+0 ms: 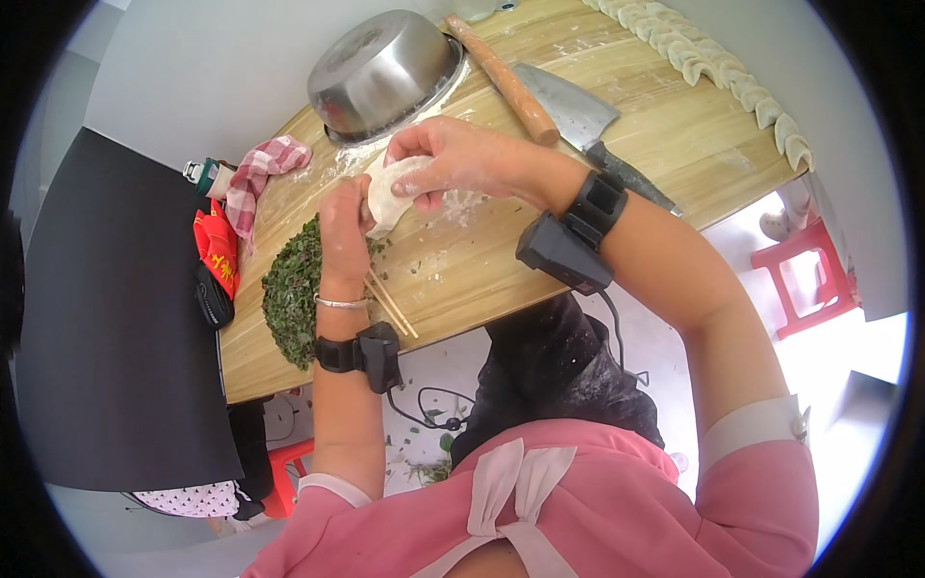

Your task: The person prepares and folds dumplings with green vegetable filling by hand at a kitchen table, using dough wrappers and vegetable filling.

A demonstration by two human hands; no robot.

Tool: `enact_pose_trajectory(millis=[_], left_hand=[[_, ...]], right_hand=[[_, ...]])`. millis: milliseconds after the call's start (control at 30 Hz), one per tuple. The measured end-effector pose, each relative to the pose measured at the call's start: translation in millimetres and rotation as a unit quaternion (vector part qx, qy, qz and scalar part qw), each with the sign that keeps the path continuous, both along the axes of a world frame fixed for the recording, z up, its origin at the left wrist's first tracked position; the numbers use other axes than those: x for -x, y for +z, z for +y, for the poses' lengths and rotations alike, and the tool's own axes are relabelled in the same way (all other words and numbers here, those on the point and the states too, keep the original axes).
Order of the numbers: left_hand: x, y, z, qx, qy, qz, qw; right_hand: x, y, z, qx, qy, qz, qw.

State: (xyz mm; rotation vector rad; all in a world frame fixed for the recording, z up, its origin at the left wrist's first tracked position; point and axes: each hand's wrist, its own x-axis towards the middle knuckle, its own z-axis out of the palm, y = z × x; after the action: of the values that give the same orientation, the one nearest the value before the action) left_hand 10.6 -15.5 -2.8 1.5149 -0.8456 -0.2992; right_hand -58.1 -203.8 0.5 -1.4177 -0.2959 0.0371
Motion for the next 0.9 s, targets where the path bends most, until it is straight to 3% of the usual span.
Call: enact_pose_trajectory(millis=[100,200,267,367,500,567,633,767,800,833,900], left_hand=[[6,1,-7,-0.059,0.018,-0.071,0.996],[7,-1,-7,-0.041,0.038,-0.141,0.988],[7,-1,-8,-0.011,0.069,-0.173,0.982],[10,1,-7,0.007,0.118,-0.198,0.973],[11,-1,-9,0.021,0.129,-0.243,0.961],[10,-2,-9,0.023,0.131,-0.238,0.962],[8,-2,-5,-0.060,0.138,-0.283,0.947],[-3,-10,-2,-0.114,0.143,-0.324,0.928],[-4,-10,-3,-0.034,0.090,-0.152,0.984],[-5,-10,-4,0.049,0.031,0.027,0.998],[-4,-7,-5,0.055,0.016,0.077,0.995]], right_hand=[[0,0,-1,0.061,0.026,0.015,0.998],[0,-1,-3,0.027,0.022,-0.003,0.999],[0,-1,-3,-0.087,-0.015,0.043,0.995],[0,1,-1,-0.133,0.015,0.086,0.987],[-1,-6,7,-0.133,0.049,0.082,0.986],[2,-4,10,-0.146,-0.009,0.065,0.987],[3,-3,9,-0.125,-0.022,0.048,0.991],[-3,-6,8,-0.032,-0.055,-0.040,0.997],[-3,-6,8,-0.032,-0.054,-0.039,0.997],[-3,-7,7,-0.002,-0.022,-0.024,0.999],[0,-6,7,0.028,0.010,-0.007,1.000]])
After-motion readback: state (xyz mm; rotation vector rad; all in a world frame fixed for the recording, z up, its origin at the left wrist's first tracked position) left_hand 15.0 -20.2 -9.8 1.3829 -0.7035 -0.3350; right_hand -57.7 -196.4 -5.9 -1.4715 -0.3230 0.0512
